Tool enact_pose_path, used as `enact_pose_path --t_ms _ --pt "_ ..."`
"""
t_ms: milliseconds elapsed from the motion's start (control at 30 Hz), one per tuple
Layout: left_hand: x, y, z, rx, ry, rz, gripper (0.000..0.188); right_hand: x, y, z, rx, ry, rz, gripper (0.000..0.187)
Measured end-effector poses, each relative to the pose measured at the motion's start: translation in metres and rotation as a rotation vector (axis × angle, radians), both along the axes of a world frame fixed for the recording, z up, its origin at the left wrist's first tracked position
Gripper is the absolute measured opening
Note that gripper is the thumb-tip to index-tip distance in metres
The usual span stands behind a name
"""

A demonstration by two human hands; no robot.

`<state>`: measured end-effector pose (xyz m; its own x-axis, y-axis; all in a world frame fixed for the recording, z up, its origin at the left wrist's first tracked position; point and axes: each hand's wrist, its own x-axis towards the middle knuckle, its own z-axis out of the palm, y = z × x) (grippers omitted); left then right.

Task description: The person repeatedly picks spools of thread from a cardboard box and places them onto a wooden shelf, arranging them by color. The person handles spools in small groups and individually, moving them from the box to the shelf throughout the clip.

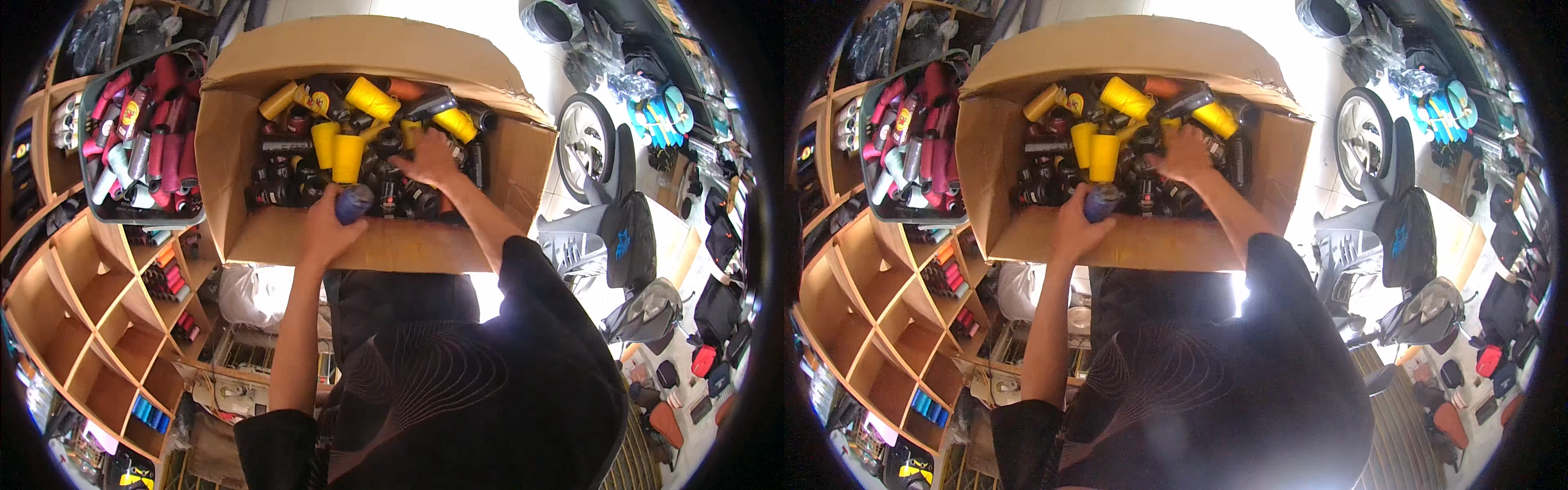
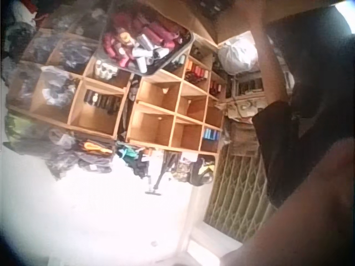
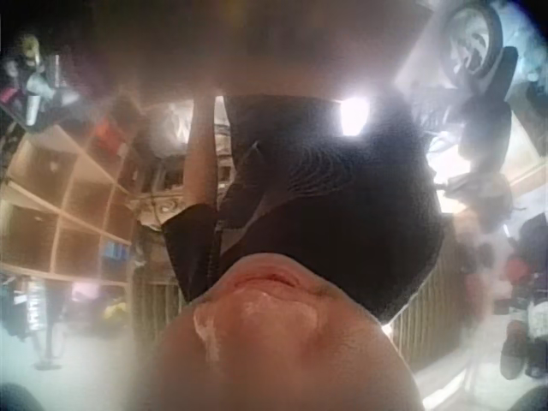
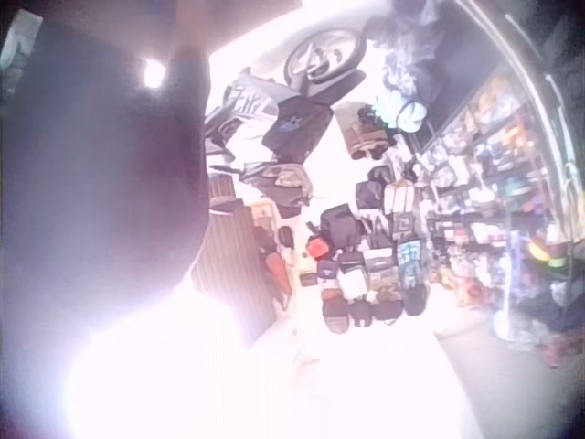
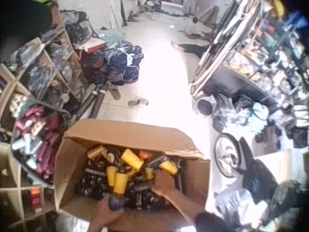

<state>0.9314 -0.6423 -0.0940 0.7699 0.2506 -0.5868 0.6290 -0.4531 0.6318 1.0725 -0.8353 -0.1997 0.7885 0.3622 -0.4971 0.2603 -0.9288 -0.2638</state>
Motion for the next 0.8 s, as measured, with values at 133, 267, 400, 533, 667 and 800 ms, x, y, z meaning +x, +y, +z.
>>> enact_pose_path --t_ms 133,267,400,533,667,800 --pt "-0.001 -0.014 -0.004 -0.047 -0.072 -0.223 0.051 -0.035 0.019 -0.003 0.233 -0.001 0.044 0.088" --pt "0.006 -0.015 -0.012 0.02 -0.073 -0.316 0.05 -0.041 -0.005 0.037 0.006 0.229 0.337 0.085" --pt "0.012 -0.014 -0.007 0.048 -0.085 -0.301 0.051 -0.051 -0.011 0.018 0.066 0.091 0.495 0.072" --pt "0.013 0.005 0.037 0.211 -0.136 -0.131 0.052 -0.003 0.03 0.062 0.003 0.318 0.49 0.061" --pt "-0.012 0.045 0.03 0.277 -0.248 -0.028 0.051 0.019 0.059 0.092 0.471 0.373 0.307 0.047" --pt "-0.009 0.056 0.033 0.227 -0.243 -0.148 0.053 0.037 0.052 0.053 0.784 0.248 -0.013 0.043"
